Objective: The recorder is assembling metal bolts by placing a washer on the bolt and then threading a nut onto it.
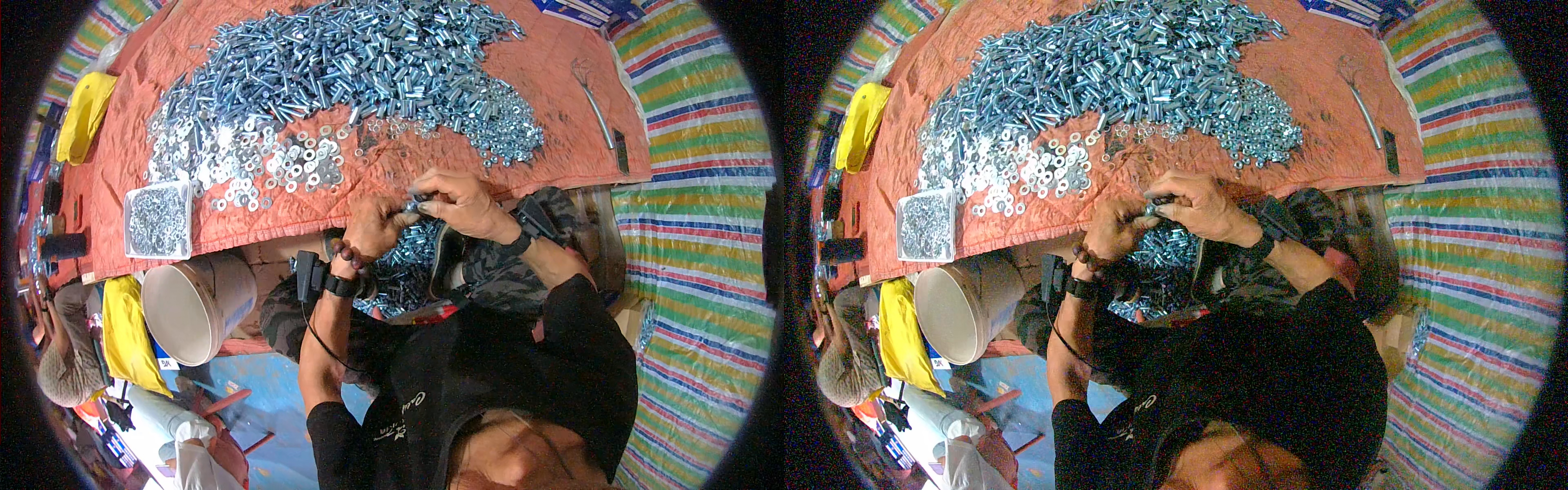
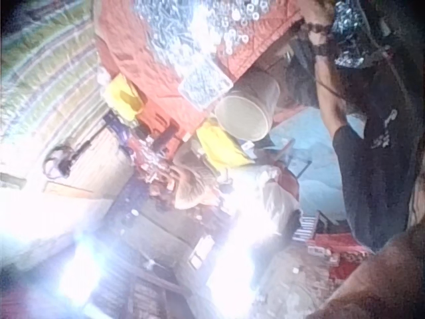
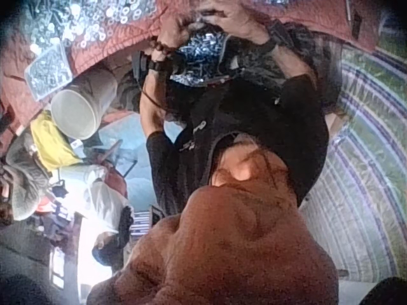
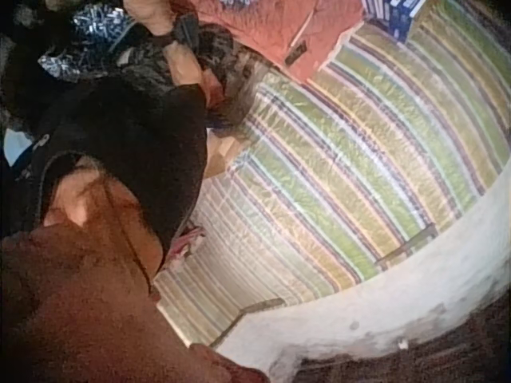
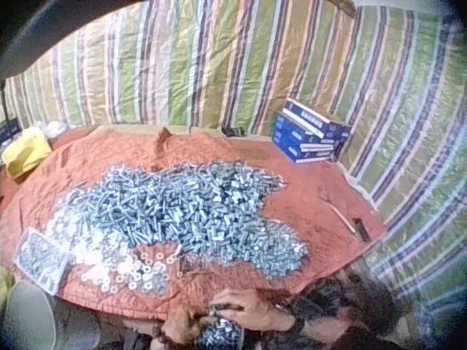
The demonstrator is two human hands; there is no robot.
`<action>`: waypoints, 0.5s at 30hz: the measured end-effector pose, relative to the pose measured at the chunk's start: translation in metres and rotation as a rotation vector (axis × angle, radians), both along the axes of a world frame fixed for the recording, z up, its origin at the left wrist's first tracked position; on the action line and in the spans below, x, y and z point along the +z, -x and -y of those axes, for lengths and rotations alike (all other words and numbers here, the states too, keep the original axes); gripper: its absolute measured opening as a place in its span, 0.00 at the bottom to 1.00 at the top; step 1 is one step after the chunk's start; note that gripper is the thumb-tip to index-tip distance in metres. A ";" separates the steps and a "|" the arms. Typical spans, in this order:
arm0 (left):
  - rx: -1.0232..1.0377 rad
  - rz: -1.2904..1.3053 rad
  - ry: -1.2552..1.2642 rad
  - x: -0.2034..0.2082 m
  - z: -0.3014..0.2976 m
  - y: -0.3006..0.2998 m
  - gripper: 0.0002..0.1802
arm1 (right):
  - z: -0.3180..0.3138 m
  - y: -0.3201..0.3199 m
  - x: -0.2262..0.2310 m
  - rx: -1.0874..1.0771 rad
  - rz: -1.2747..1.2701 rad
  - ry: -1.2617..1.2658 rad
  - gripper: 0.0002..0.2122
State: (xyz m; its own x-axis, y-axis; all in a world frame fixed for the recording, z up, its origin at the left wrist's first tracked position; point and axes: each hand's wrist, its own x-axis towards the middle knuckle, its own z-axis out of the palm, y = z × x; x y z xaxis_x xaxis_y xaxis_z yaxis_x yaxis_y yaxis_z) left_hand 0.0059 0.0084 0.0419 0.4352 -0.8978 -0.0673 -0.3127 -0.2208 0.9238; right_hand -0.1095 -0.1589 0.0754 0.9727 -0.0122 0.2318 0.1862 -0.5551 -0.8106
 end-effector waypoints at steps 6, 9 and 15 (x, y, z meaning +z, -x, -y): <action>-0.039 -0.041 -0.025 -0.009 0.007 0.009 0.11 | -0.004 0.013 -0.017 -0.119 -0.063 -0.110 0.10; -0.007 0.005 -0.024 -0.017 0.009 0.012 0.12 | -0.007 0.012 -0.013 -0.246 -0.234 -0.050 0.10; -0.036 0.080 -0.072 -0.016 0.012 0.014 0.12 | 0.002 0.014 -0.019 -0.133 -0.033 0.037 0.09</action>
State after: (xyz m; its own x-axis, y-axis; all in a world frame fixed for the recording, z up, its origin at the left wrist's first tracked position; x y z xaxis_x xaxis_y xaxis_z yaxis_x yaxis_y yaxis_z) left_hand -0.0076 -0.0037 0.0260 0.4095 -0.9070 -0.0986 -0.3937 -0.2731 0.8778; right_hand -0.1237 -0.1607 0.0567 0.9703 -0.1334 0.2020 0.0824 -0.6025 -0.7938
